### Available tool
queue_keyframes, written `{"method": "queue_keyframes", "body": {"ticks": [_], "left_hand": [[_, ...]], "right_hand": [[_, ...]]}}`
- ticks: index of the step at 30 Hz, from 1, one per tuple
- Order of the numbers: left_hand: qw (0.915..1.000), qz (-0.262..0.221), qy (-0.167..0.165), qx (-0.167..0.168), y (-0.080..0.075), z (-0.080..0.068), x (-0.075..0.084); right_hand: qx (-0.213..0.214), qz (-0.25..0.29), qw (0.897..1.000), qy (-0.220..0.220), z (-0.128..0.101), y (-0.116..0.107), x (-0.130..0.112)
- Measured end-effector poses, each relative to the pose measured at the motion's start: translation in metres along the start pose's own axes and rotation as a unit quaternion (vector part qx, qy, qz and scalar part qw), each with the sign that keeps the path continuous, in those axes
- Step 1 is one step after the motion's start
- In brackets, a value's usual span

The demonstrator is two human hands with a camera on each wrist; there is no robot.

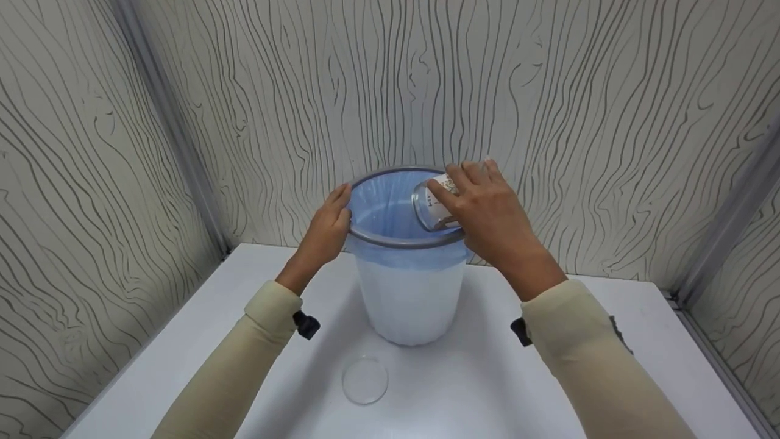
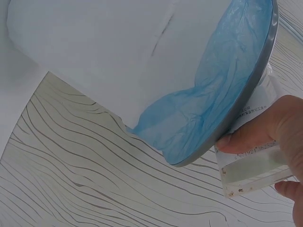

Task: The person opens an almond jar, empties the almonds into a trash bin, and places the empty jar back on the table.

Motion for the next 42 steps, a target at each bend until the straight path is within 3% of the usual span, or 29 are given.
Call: {"method": "queue_keyframes", "body": {"ticks": [17, 37, 42], "left_hand": [[1.0000, -0.008, -0.002, -0.004, -0.003, -0.002, -0.002], [0.9999, -0.006, -0.001, -0.013, 0.003, 0.006, 0.001], [0.9999, 0.003, 0.003, -0.012, 0.004, 0.007, 0.003]], "right_hand": [[-0.012, 0.000, 1.000, -0.018, 0.007, 0.002, -0.003], [-0.062, -0.018, 0.998, -0.014, 0.007, 0.002, 0.018], [-0.056, -0.022, 0.998, -0.018, 0.007, -0.001, 0.020]]}}
Point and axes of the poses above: each hand's wrist, its own z-axis towards the middle knuckle, its own y-axis out of the palm, x = y × z, the point moved 5 cm from there along z, towards the middle knuckle, and after that the axes turned 15 degrees about -x, right-handed, at the moved point
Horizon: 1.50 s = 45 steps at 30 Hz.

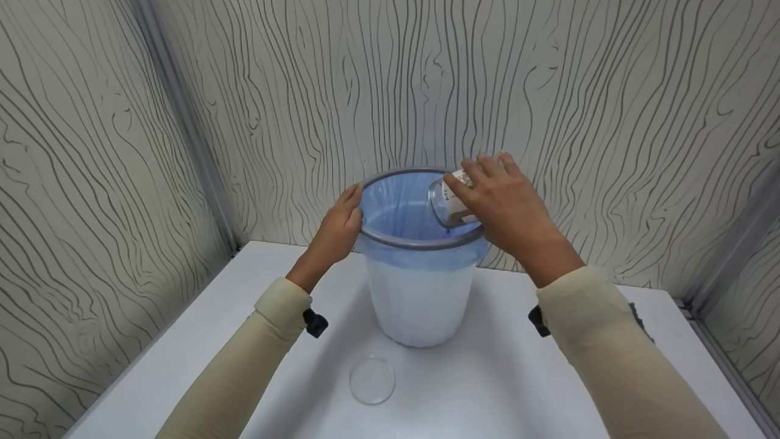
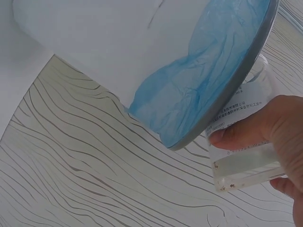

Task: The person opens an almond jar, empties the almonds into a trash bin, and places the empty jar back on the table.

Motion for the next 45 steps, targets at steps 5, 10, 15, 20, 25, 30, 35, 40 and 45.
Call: {"method": "queue_keyframes", "body": {"ticks": [5, 10, 15, 20, 25, 30, 35, 40, 45], "left_hand": [[1.0000, 0.004, 0.007, 0.003, 0.000, -0.001, 0.002], [0.9999, 0.006, 0.009, 0.004, 0.000, 0.000, 0.003], [0.9999, 0.004, 0.009, 0.003, 0.000, 0.001, 0.003], [1.0000, 0.007, 0.002, -0.001, 0.001, 0.001, 0.003], [1.0000, 0.002, -0.001, -0.001, 0.000, 0.002, 0.003], [1.0000, 0.000, -0.001, 0.000, 0.000, 0.001, 0.002], [1.0000, 0.000, -0.002, 0.002, -0.001, 0.000, 0.002], [1.0000, -0.001, -0.004, 0.001, -0.001, 0.000, 0.001], [1.0000, -0.004, -0.003, 0.002, -0.001, 0.000, 0.000]], "right_hand": [[0.008, -0.005, 1.000, 0.000, 0.001, -0.001, 0.000], [0.007, -0.006, 1.000, -0.001, 0.002, 0.001, -0.002], [0.007, -0.014, 1.000, 0.001, 0.004, 0.003, -0.004], [-0.003, -0.017, 1.000, 0.003, 0.006, 0.004, -0.007], [-0.004, -0.010, 1.000, 0.013, 0.007, 0.003, -0.003], [0.000, 0.024, 0.999, 0.022, 0.008, 0.002, -0.001], [-0.006, 0.033, 0.999, 0.028, 0.010, 0.001, -0.003], [-0.018, 0.007, 0.999, 0.027, 0.012, 0.000, -0.006], [-0.026, -0.014, 0.999, 0.020, 0.015, 0.002, -0.010]]}}
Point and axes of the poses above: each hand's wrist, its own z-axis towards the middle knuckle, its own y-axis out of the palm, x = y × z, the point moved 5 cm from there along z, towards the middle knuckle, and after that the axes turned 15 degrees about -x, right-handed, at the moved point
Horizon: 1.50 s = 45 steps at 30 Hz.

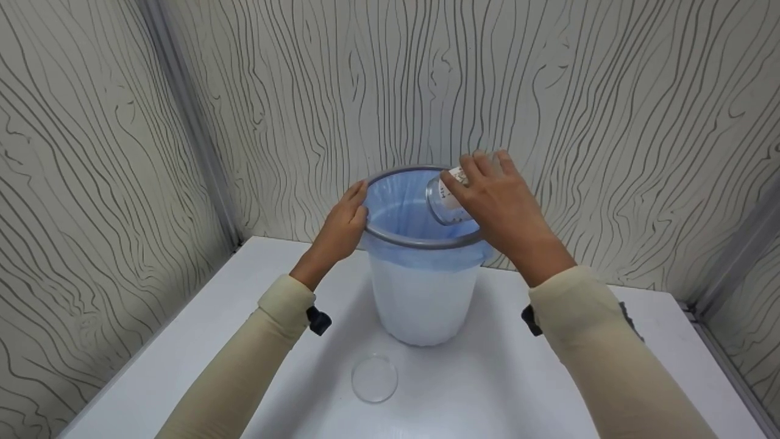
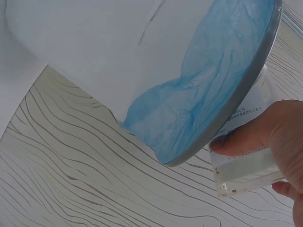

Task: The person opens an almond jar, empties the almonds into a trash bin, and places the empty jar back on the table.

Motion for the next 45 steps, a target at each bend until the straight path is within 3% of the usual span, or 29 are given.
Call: {"method": "queue_keyframes", "body": {"ticks": [5, 16, 45], "left_hand": [[1.0000, 0.002, 0.002, 0.001, 0.000, 0.000, 0.000], [0.9999, 0.004, 0.008, 0.007, 0.000, 0.001, 0.003], [1.0000, 0.002, -0.008, -0.002, 0.000, 0.001, 0.000]], "right_hand": [[-0.002, -0.036, 0.999, -0.011, 0.001, 0.002, -0.005], [-0.007, -0.038, 0.999, -0.018, 0.003, 0.006, -0.011], [0.057, -0.024, 0.998, -0.033, 0.002, 0.007, -0.010]]}}
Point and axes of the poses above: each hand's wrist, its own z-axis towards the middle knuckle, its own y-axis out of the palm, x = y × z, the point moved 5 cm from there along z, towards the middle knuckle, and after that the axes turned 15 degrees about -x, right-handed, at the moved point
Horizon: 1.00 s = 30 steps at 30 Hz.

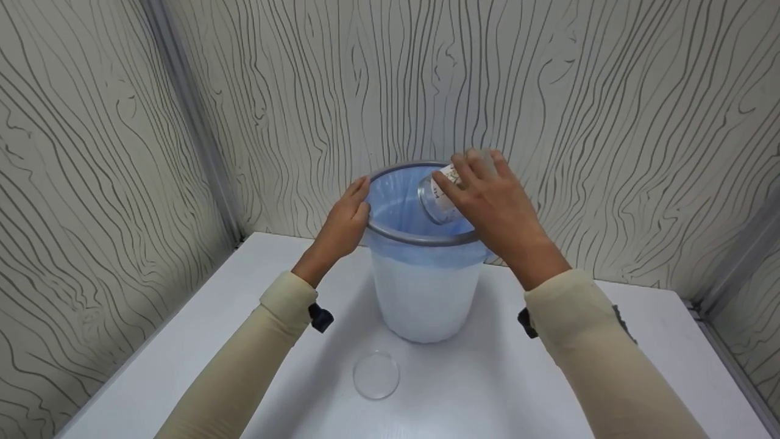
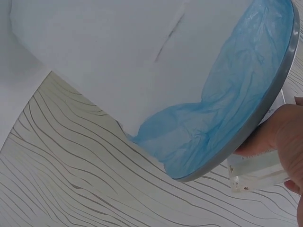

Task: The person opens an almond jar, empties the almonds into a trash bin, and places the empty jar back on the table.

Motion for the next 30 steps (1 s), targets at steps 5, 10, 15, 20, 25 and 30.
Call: {"method": "queue_keyframes", "body": {"ticks": [5, 10, 15, 20, 25, 30], "left_hand": [[1.0000, -0.001, 0.007, 0.006, 0.000, 0.001, 0.000], [0.9999, -0.006, 0.009, 0.011, 0.000, 0.000, 0.000], [0.9998, -0.008, 0.012, 0.009, 0.002, 0.000, -0.001], [0.9999, -0.006, 0.009, 0.010, 0.002, 0.000, 0.000], [1.0000, -0.005, -0.001, 0.002, 0.000, -0.002, 0.001], [1.0000, -0.002, 0.001, 0.006, 0.000, -0.002, 0.001]], "right_hand": [[0.003, 0.005, 1.000, 0.007, -0.003, -0.002, 0.003], [0.014, 0.011, 1.000, 0.023, -0.007, 0.000, 0.005], [0.030, 0.017, 0.999, 0.037, -0.014, 0.000, 0.004], [0.038, 0.015, 0.998, 0.050, -0.017, -0.002, 0.003], [0.046, 0.022, 0.997, 0.056, -0.019, -0.003, 0.005], [0.063, 0.031, 0.996, 0.064, -0.023, -0.004, 0.006]]}}
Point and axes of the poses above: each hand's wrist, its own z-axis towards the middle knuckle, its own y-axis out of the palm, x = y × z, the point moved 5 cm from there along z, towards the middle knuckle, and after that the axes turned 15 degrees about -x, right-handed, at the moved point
